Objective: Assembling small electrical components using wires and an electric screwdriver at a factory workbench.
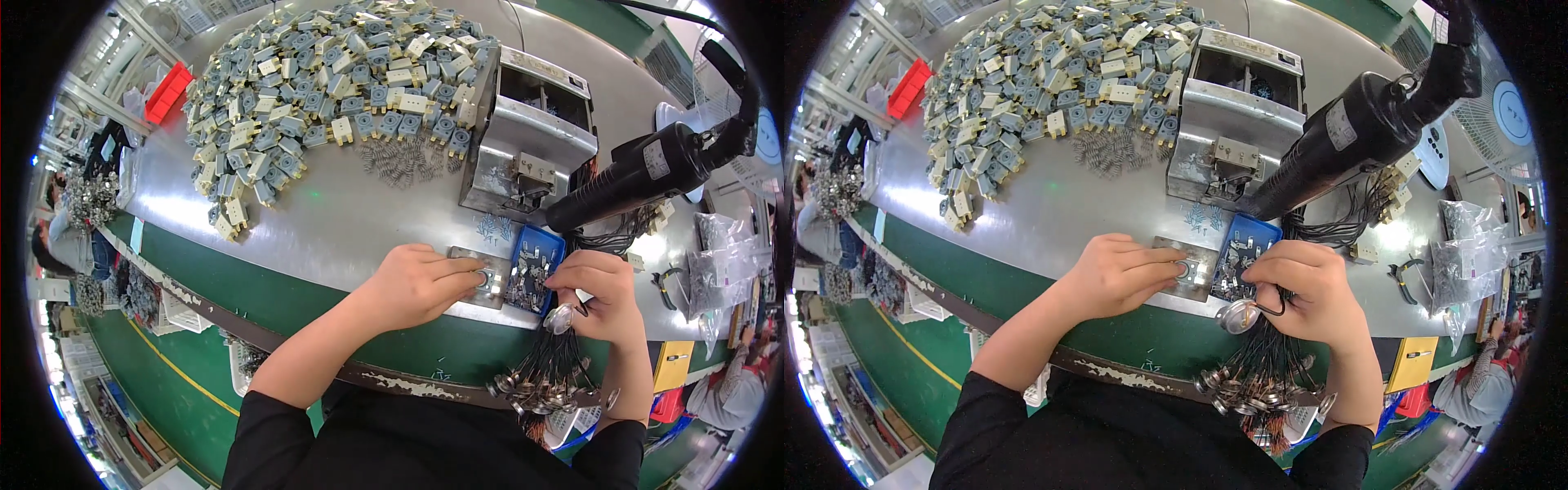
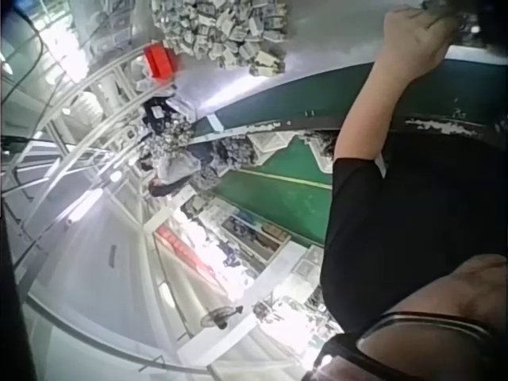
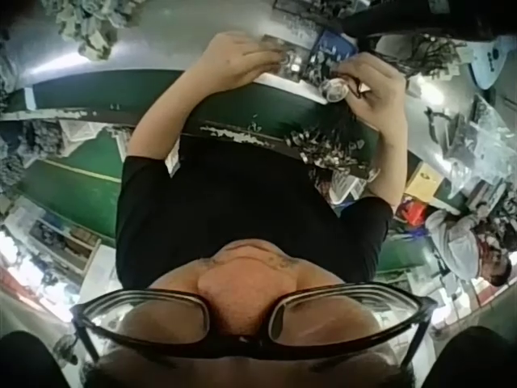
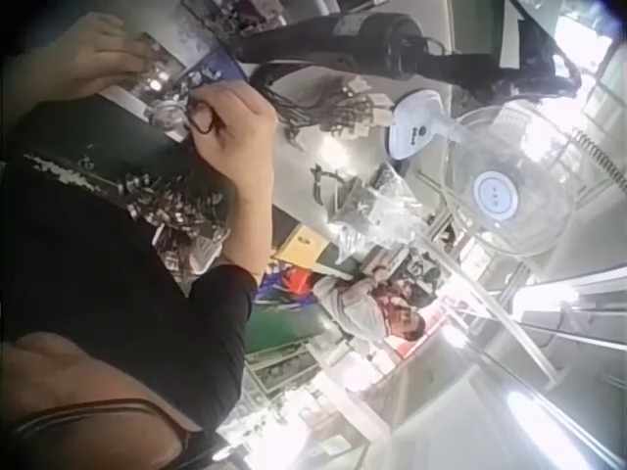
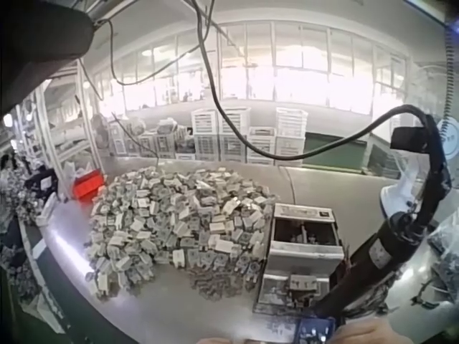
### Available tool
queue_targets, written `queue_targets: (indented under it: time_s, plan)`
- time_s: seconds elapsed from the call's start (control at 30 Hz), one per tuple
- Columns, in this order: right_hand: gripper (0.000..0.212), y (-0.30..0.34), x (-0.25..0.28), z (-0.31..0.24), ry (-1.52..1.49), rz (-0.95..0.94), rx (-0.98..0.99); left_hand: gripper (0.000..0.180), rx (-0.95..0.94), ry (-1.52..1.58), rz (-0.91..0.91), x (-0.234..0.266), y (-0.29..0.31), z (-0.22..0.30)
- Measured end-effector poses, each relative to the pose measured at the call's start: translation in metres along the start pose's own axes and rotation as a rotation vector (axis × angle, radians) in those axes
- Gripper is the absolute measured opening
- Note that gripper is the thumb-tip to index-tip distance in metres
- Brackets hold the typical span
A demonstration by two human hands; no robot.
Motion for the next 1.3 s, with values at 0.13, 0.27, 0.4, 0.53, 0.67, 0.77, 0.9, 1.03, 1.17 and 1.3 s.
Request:
queue_targets:
  time_s: [0.13,0.27,0.4,0.53,0.67,0.77,0.9,1.03,1.17,1.3]
  plan:
    - [0.024,0.002,0.001,0.002,-0.005,0.007,-0.005,0.027,-0.054,-0.008,-0.035,0.009,-0.008,0.003]
    - [0.026,0.002,0.000,-0.002,-0.010,-0.002,0.025,0.029,0.082,0.010,0.141,0.024,-0.006,-0.022]
    - [0.030,0.006,-0.001,-0.004,0.002,0.004,0.024,0.025,0.486,-0.140,0.367,0.065,-0.001,-0.068]
    - [0.031,0.006,-0.001,-0.008,0.000,-0.005,0.020,0.017,0.510,-0.349,0.185,0.065,0.002,-0.084]
    - [0.031,0.006,-0.001,-0.009,-0.003,-0.013,0.023,0.013,0.405,-0.386,0.162,0.067,-0.002,-0.079]
    - [0.030,0.007,0.000,-0.015,-0.030,-0.027,0.042,0.015,0.197,-0.336,0.149,0.066,-0.006,-0.062]
    - [0.023,0.006,-0.001,-0.019,-0.202,-0.051,0.083,0.013,0.238,-0.019,0.202,0.062,0.002,-0.054]
    - [0.017,-0.007,-0.002,-0.018,-0.405,-0.193,-0.011,0.007,0.618,0.695,0.405,0.054,0.005,-0.061]
    - [0.025,-0.001,-0.013,-0.008,-0.698,-0.300,-0.167,0.014,0.743,1.164,0.431,0.031,0.002,-0.063]
    - [0.029,-0.003,-0.016,-0.010,-0.705,-0.332,-0.274,0.017,0.868,1.588,0.553,0.008,0.007,-0.065]
Point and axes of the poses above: each hand's wrist, its own y-axis away from the middle knuckle, its own x-axis out of the back of the hand, z = x × y, the point moved 7 cm from there along -y, towards the middle knuckle, and after that the axes turned 5 degrees about y, right-handed, at the moved point
